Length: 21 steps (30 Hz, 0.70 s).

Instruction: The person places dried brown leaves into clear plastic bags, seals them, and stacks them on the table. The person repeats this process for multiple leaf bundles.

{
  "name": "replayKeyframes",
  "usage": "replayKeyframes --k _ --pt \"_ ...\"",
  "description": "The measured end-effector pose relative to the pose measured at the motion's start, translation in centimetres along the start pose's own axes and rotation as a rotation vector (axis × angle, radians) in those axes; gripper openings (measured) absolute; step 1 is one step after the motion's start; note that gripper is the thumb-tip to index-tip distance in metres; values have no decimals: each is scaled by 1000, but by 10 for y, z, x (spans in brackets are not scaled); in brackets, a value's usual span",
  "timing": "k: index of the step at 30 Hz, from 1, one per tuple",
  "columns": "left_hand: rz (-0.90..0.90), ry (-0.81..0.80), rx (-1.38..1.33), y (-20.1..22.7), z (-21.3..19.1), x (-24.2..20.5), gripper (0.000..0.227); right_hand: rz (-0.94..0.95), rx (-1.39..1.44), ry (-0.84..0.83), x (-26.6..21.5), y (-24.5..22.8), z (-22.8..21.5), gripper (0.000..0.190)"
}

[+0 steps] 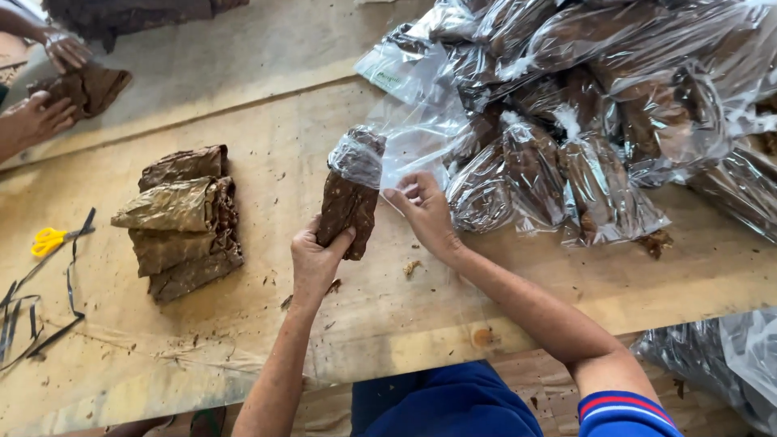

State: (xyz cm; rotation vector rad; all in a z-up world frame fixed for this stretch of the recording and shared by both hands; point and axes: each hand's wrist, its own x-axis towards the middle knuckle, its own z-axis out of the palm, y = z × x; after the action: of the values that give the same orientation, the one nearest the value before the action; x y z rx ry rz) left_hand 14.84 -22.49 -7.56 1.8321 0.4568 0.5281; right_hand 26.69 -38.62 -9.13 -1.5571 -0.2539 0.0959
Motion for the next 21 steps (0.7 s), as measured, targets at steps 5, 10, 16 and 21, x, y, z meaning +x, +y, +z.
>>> replayKeyframes --k 5,10,16,21 --pt "71 43 121 -5 2 -2 32 -328 -139 90 5 -3 -7 75" --pt "316 -6 329 16 3 -15 43 -486 -102 1 18 -3 -11 42" --pt "629 5 789 -35 13 -15 54 -335 -17 -56 12 -20 -16 26" --pt "675 -63 823 -23 16 -25 59 -463 -213 -31 16 -14 -19 12"
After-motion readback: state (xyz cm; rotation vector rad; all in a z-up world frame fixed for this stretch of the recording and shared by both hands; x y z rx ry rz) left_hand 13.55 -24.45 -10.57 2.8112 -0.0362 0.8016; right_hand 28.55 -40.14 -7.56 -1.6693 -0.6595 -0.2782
